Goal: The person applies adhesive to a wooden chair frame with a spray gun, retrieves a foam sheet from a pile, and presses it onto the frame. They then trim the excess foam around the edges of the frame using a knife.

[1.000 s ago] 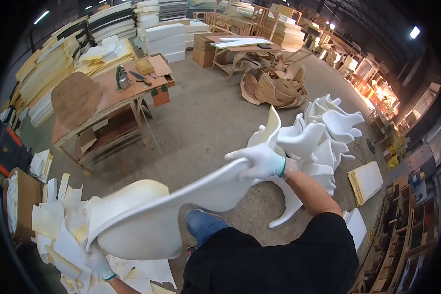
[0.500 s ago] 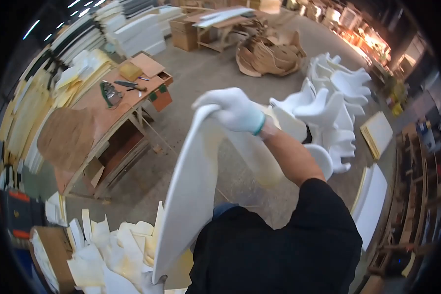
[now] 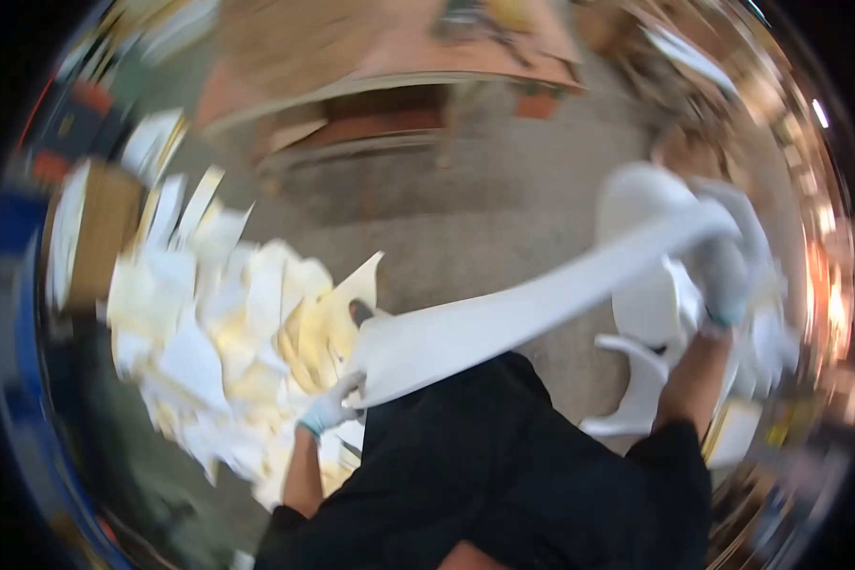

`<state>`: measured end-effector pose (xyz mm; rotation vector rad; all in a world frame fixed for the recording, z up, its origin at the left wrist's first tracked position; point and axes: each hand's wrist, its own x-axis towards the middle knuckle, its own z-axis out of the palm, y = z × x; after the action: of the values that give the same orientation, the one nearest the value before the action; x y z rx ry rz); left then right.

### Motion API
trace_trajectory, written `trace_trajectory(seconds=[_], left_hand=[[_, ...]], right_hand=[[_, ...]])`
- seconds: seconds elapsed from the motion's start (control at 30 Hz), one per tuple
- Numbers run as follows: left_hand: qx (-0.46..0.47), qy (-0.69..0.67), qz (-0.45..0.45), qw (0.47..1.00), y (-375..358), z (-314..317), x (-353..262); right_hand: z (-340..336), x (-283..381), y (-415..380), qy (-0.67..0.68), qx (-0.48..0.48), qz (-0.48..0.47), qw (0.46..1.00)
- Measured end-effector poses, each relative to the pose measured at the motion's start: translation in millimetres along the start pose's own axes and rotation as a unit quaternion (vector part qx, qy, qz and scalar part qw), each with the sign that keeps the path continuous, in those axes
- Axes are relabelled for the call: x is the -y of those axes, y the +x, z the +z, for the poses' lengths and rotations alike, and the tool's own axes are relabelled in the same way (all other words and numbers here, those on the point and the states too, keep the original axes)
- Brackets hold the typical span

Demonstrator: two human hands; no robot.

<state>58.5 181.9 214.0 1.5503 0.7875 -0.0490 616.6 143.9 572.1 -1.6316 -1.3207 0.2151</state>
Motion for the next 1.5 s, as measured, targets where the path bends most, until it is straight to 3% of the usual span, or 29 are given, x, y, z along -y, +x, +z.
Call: trace_trajectory(seconds=[0.07, 0.1, 0.13, 0.17, 0.37, 0.43, 0.53, 0.57, 0.6, 0.7, 0.77, 0.87, 0.93, 1.0, 1.03, 1.13, 1.2, 1.23, 1.27, 1.33, 1.4, 1.43, 1.5], left_hand=[[0.000, 0.034, -0.101, 0.994, -11.9, -10.9, -24.7], [-0.027, 0.048, -0.094, 0.994, -14.8, -13.2, -6.0], [-0.047, 0.065, -0.091, 0.993, -18.0, -8.3, 16.1], [-0.058, 0.037, -0.107, 0.992, -18.3, -7.2, 26.4], [-0.193, -0.105, -0.126, 0.967, -5.0, -1.2, 80.1], [-0.269, -0.047, -0.078, 0.959, 0.5, 4.6, 98.7], [-0.291, -0.189, -0.106, 0.932, 12.1, 2.2, 115.7], [-0.270, -0.188, -0.162, 0.930, 10.7, -0.3, 116.4], [-0.271, -0.194, -0.163, 0.929, 12.7, -1.9, 122.7], [-0.298, -0.194, -0.110, 0.928, 14.2, -0.8, 132.8], [-0.173, -0.074, -0.239, 0.953, 11.1, -9.4, 121.2], [-0.185, -0.091, -0.239, 0.949, 6.8, -3.6, 119.6], [-0.173, -0.153, -0.285, 0.930, 11.4, -4.4, 124.4], [-0.353, -0.108, -0.201, 0.907, 23.6, 24.9, 155.3], [-0.285, -0.121, -0.258, 0.915, 20.4, 14.8, 151.6], [-0.348, -0.114, -0.304, 0.879, 5.1, 21.8, 194.7], [-0.479, -0.282, -0.342, 0.758, -7.1, 3.6, 224.0], [-0.504, -0.210, -0.356, 0.758, -17.2, -18.5, 229.7], [-0.527, -0.135, -0.369, 0.754, -29.7, -49.8, 233.5], [-0.501, -0.068, -0.399, 0.765, -40.3, -106.5, 262.7], [-0.570, -0.052, -0.280, 0.771, -39.3, -157.5, 290.6], [-0.571, -0.043, -0.270, 0.774, -38.6, -188.7, 279.2], [-0.579, -0.015, -0.250, 0.776, -32.3, -255.0, 245.5]], right_hand=[[11.5, -3.7, 16.7, 0.014, -0.001, -0.012, 1.000], [24.8, 0.2, 28.1, 0.020, 0.012, 0.005, 1.000], [44.9, 15.8, 39.7, -0.090, -0.007, -0.018, 0.996], [53.2, 15.4, 54.0, -0.047, 0.015, -0.021, 0.999], [106.1, 55.9, 109.5, -0.101, 0.024, -0.036, 0.994], [116.8, 65.6, 119.5, -0.103, 0.034, -0.028, 0.994], [150.9, 80.7, 133.1, -0.098, 0.040, -0.015, 0.994], [156.6, 85.3, 137.8, -0.101, 0.046, -0.009, 0.994], [161.3, 87.9, 142.3, -0.102, 0.050, -0.003, 0.994], [172.5, 96.0, 156.1, -0.123, 0.076, -0.016, 0.989], [176.9, 100.0, 164.7, -0.114, 0.104, -0.014, 0.988], [190.9, 105.6, 172.1, -0.150, 0.098, -0.034, 0.983], [194.5, 109.6, 177.9, -0.162, 0.106, -0.019, 0.981], [198.1, 114.1, 182.2, -0.173, 0.112, -0.006, 0.978], [200.4, 116.5, 185.5, -0.189, 0.119, -0.007, 0.975], [211.0, 125.2, 191.3, -0.197, 0.135, -0.020, 0.971], [211.7, 128.3, 195.7, -0.289, 0.234, -0.012, 0.928], [210.2, 123.3, 199.6, -0.255, 0.262, 0.031, 0.930], [212.7, 118.6, 202.8, -0.255, 0.319, 0.011, 0.913], [205.1, 103.1, 218.8, -0.257, 0.384, 0.078, 0.883], [209.4, 84.4, 232.6, -0.328, 0.372, 0.078, 0.865], [214.8, 74.9, 237.9, -0.401, 0.353, 0.079, 0.842], [219.9, 39.1, 245.7, -0.389, 0.318, 0.041, 0.864]])
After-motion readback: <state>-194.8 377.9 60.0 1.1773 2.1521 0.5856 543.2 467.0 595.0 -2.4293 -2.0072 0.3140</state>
